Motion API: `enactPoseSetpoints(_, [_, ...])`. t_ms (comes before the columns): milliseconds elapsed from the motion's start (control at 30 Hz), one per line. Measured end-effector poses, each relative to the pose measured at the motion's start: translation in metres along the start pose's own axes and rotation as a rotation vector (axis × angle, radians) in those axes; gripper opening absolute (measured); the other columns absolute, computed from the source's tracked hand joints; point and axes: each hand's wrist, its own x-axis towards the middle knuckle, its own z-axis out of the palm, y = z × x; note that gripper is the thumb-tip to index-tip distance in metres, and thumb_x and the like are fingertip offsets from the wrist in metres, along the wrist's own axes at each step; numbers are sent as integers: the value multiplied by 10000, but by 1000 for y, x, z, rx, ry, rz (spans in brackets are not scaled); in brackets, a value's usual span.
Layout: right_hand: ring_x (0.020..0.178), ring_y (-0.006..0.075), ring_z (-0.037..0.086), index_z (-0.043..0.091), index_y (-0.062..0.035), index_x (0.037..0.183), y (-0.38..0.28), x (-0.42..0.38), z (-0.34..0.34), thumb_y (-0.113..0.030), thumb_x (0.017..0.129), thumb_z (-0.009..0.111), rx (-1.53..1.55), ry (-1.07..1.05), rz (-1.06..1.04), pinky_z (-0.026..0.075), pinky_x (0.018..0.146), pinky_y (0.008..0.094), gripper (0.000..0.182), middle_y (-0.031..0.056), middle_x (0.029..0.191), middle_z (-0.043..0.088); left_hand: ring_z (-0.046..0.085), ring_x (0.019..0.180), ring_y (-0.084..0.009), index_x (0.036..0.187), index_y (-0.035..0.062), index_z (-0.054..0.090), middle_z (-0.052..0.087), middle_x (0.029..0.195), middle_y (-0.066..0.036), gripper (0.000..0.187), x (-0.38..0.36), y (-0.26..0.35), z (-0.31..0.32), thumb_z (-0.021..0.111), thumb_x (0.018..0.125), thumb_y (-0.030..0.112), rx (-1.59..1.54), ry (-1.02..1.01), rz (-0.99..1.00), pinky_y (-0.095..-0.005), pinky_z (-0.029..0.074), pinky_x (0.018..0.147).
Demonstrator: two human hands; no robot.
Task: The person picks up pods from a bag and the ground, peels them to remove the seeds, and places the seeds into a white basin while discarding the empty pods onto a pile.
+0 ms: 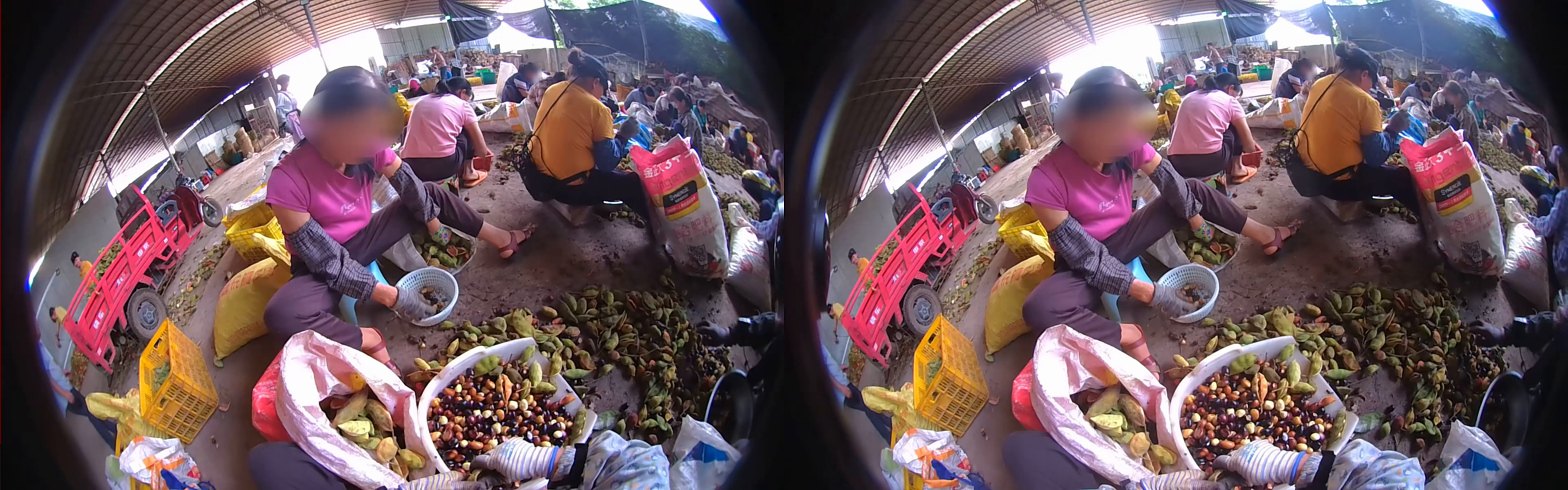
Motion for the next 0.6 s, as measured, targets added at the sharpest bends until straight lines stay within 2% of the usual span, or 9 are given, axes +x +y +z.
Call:
enactPoseSetpoints(100, [643, 349, 603, 611, -92, 846, 11, 2, 21, -229, 705, 608, 72, 257, -113, 483, 577, 441, 197, 137, 674, 603, 564, 778, -123, 1085, 57, 611, 627, 903, -15, 370, 12, -16, -1, 641, 834, 328, 109, 23, 138, -259, 450, 671])
enactPoseSetpoints(133, [675, 334, 617, 612, -84, 867, 14, 4, 24, -232, 670, 636, 92, 210, -105, 495, 604, 424, 247, 133, 708, 616, 566, 786, -126, 1086, 55, 612, 629, 914, -15, 364, 14, -19, 0, 639, 835, 317, 165, 32, 187, -265, 452, 681])
enactPoseSetpoints(233, [794, 230, 637, 514, -203, 1229, 21, 13, 15, -135, 805, 579, 67, -324, 107, 494, 684, 324, 434, 96, 873, 641, 573, 811, -136, 1091, 50, 614, 635, 944, -16, 346, 21, -26, -1, 631, 836, 284, 336, 66, 336, -280, 459, 711])
enactPoseSetpoints(333, [669, 327, 621, 612, -85, 884, 5, 4, 14, -252, 655, 658, -45, 124, -76, 496, 599, 421, 287, 123, 705, 618, 575, 849, -152, 1097, 61, 615, 642, 948, -48, 315, 29, -28, -9, 598, 842, 245, 449, 85, 196, -311, 456, 762])
enactPoseSetpoints(433, [688, 319, 625, 602, -88, 924, 3, 7, 24, -276, 635, 682, -111, 133, -11, 497, 602, 422, 354, 120, 713, 618, 573, 883, -164, 1081, 74, 628, 642, 939, -95, 300, 3, 13, 7, 573, 851, 259, 540, 127, -40, -318, 446, 798])
enactPoseSetpoints(467, [720, 314, 630, 593, -95, 976, 4, 6, 30, -296, 631, 687, -45, 257, -5, 497, 609, 427, 411, 122, 736, 617, 578, 863, -165, 1058, 77, 639, 645, 906, -96, 290, 4, 10, 5, 569, 852, 269, 504, 135, 43, -316, 450, 780])
enactPoseSetpoints(500, [752, 329, 621, 583, -84, 1017, 8, 8, 33, -311, 623, 712, -31, 220, 24, 499, 622, 424, 473, 139, 814, 628, 584, 842, -167, 1035, 79, 649, 647, 874, -97, 283, 10, 3, 4, 565, 854, 280, 468, 141, 126, -315, 455, 762])
enactPoseSetpoints(567, [774, 317, 622, 587, -56, 1068, 2, 1, 18, -292, 695, 714, 396, 260, 14, 501, 651, 394, 460, 150, 866, 634, 593, 795, -170, 1007, 78, 659, 646, 802, -86, 284, 20, -12, -2, 567, 855, 300, 483, 149, 323, -311, 460, 730])
enactPoseSetpoints(600, [794, 272, 627, 557, -104, 1132, 30, 10, 46, -312, 802, 617, 508, 251, -23, 497, 683, 367, 395, 125, 906, 638, 596, 768, -172, 1001, 73, 658, 641, 763, -74, 291, 25, -20, -7, 574, 854, 310, 535, 150, 439, -310, 462, 717])
